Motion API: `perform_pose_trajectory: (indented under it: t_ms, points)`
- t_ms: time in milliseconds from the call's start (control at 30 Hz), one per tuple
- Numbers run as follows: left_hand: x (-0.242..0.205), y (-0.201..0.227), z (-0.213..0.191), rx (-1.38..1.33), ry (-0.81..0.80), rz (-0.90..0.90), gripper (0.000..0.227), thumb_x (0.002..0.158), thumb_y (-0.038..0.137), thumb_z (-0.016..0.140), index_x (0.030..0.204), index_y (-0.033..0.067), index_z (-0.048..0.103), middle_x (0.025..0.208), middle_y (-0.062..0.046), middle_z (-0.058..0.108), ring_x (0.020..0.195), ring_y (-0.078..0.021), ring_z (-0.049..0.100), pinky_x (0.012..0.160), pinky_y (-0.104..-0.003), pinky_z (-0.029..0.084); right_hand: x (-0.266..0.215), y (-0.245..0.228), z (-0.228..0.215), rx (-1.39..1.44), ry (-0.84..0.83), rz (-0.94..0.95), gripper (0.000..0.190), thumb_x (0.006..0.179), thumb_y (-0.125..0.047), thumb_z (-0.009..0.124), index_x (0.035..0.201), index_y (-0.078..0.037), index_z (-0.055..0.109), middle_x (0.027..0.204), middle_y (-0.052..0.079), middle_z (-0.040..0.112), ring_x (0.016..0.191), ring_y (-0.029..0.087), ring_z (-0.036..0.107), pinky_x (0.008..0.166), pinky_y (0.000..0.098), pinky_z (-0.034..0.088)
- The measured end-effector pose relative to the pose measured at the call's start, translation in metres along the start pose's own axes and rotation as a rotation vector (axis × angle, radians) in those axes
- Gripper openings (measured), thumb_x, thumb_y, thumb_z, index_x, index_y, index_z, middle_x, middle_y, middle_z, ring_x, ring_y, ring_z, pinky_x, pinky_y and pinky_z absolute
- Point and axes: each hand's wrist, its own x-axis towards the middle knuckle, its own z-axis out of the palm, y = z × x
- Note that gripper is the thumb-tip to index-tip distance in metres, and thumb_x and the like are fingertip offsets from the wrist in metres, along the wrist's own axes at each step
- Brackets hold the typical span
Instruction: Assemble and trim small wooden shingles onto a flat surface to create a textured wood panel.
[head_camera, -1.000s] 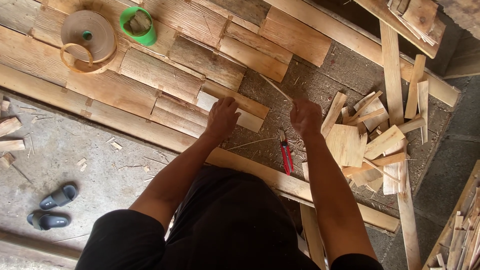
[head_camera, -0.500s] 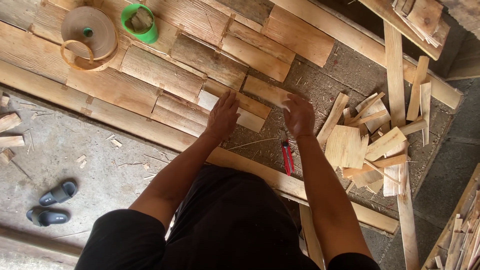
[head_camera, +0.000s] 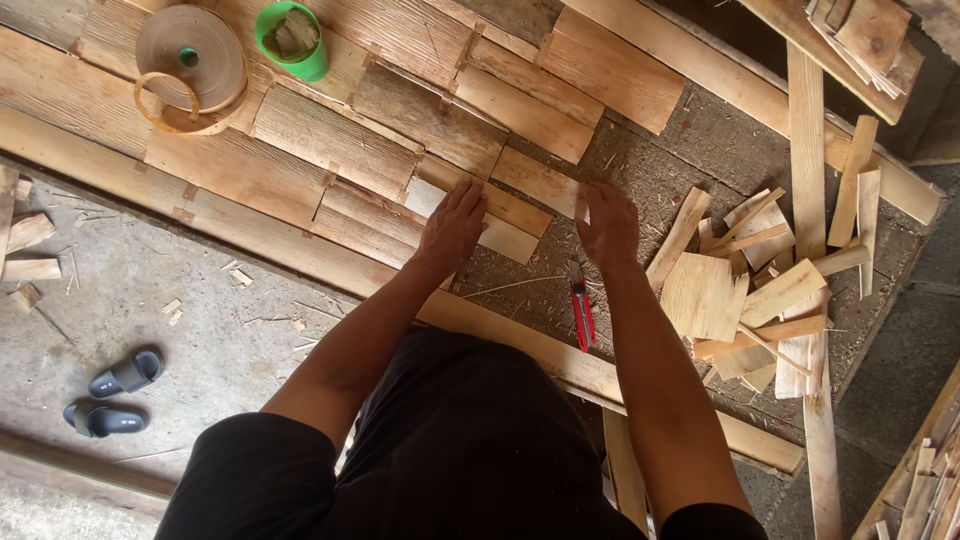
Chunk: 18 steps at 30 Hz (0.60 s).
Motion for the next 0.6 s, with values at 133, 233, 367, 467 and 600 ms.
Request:
perform_pose_trajectory:
  t_ms: [133, 233, 367, 467, 600]
  points:
    - [0.003, 0.006, -0.014, -0.005, -0.007, 0.008, 0.051, 0.097, 0.02, 0.068, 0.137, -0.0097, 0.055, 0.153, -0.029, 0.045, 0.147, -0.0437, 0.038, 0.123, -0.049, 0.034, -0.004, -0.003, -0.003, -0.016, -0.008, -0.004, 0.029, 0.105, -0.024, 0.064, 0.133, -0.016, 0.062, 0.14, 0.012, 0.064, 0.131, 0.033, 0.057, 0.113, 0.0473, 0.04]
    - [0.005, 0.007, -0.016, -0.011, -0.002, 0.025, 0.054, 0.097, 0.019, 0.068, 0.138, -0.0121, 0.052, 0.151, -0.031, 0.045, 0.145, -0.0465, 0.039, 0.121, -0.05, 0.035, -0.008, -0.001, -0.004, -0.088, -0.027, -0.052, 0.042, 0.097, -0.025, 0.067, 0.137, -0.013, 0.06, 0.139, 0.013, 0.064, 0.13, 0.033, 0.058, 0.112, 0.0486, 0.039]
    - [0.007, 0.004, -0.009, 0.053, 0.003, 0.046, 0.056, 0.098, 0.021, 0.068, 0.138, -0.0129, 0.051, 0.15, -0.03, 0.044, 0.143, -0.0451, 0.04, 0.121, -0.049, 0.037, -0.014, 0.0, -0.001, -0.12, 0.0, -0.108, 0.052, 0.093, -0.026, 0.07, 0.142, -0.011, 0.057, 0.139, 0.013, 0.064, 0.13, 0.031, 0.059, 0.114, 0.0484, 0.039]
    - [0.011, 0.007, -0.011, 0.085, -0.023, 0.038, 0.056, 0.097, 0.021, 0.068, 0.138, -0.0129, 0.05, 0.148, -0.028, 0.044, 0.141, -0.043, 0.041, 0.119, -0.048, 0.038, -0.016, -0.001, -0.001, -0.102, 0.017, -0.108, 0.053, 0.093, -0.026, 0.071, 0.142, -0.011, 0.056, 0.139, 0.013, 0.064, 0.13, 0.031, 0.059, 0.114, 0.0481, 0.039]
    - [0.018, 0.016, -0.026, 0.098, -0.028, 0.014, 0.053, 0.096, 0.021, 0.069, 0.137, -0.0091, 0.052, 0.145, -0.024, 0.043, 0.135, -0.04, 0.042, 0.113, -0.046, 0.041, -0.016, -0.002, 0.0, -0.07, 0.037, -0.127, 0.054, 0.092, -0.026, 0.072, 0.141, -0.01, 0.056, 0.138, 0.013, 0.065, 0.128, 0.031, 0.06, 0.113, 0.0479, 0.04]
